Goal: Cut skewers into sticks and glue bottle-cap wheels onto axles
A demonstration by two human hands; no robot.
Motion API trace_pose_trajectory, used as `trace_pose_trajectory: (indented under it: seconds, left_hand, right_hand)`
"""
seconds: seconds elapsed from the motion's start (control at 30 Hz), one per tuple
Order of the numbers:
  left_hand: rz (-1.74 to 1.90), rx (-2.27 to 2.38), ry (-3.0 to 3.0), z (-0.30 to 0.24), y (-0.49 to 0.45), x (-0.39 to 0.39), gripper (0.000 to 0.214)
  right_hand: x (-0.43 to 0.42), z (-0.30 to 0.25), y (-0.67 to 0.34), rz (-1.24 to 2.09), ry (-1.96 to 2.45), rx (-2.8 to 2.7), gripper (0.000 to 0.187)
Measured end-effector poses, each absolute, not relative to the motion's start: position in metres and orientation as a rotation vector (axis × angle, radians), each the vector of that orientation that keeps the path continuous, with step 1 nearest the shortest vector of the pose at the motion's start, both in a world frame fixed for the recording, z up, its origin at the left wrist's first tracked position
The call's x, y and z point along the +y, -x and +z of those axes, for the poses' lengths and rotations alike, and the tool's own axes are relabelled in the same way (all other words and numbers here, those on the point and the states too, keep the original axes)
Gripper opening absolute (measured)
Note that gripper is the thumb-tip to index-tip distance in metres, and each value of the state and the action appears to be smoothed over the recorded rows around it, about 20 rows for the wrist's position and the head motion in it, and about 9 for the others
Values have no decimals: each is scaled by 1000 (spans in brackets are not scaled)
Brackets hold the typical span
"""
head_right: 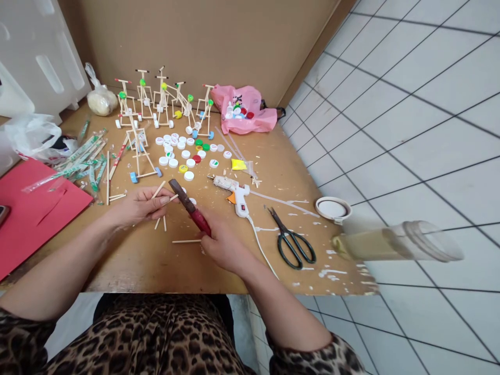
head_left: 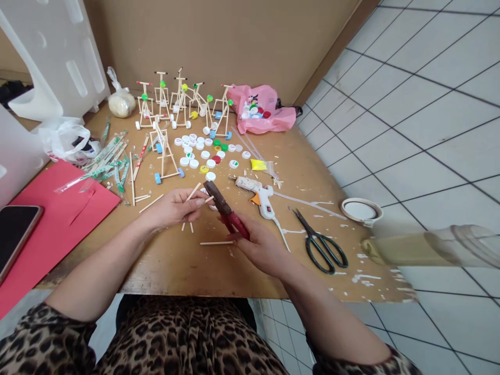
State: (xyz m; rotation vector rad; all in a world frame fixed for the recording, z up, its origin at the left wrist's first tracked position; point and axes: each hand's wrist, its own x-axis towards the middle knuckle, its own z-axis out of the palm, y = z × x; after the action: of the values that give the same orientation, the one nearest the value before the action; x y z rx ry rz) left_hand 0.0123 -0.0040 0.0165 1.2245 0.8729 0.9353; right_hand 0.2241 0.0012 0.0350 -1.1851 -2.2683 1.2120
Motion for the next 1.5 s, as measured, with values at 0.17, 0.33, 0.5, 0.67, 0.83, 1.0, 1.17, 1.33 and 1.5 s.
trace_pose_trajectory:
  seconds: [0.17, 0.33, 0.5, 0.67, 0.83, 1.0, 1.17, 1.33, 1.5]
  left_hand:
    - [911, 916, -1224, 18, -13, -4, 39]
    - [898, 939, -1203, 18, -13, -4, 40]
    - [883, 960, -1194, 17, -12, -3, 39]
    - [889, 967, -1178, 17, -12, -3, 37]
    - [893, 978, -1159, 17, -13, -3, 36]
    - [897, 1034, -1125, 18, -16, -4, 28]
    - [900, 1093, -1114, 21, -18, -4, 20]
    - [887, 1106, -1152, 19, -17, -4, 19]
    - [891, 1127, -1181, 18, -17, -2, 22]
  right_hand:
    - [3, 32, -224, 1238, 1195, -2250, 69]
    - [5, 30, -224, 1253, 1256, -2247, 68]
    - [6, 36, -221, 1224, 1314, -2268, 61]
    - [7, 40, -219, 1191, 1397, -2297, 57]
    - [8, 37, -220, 1177, 1341, -2309, 58]
    - [8, 36, -218, 1162, 1304, -2330, 60]
    - [9, 39, -215, 1077, 1311, -2386, 62]
    - [11, 41, -216, 1071, 1286, -2431, 62]
    - [13, 41, -217, 1097, 1261, -2410, 63]
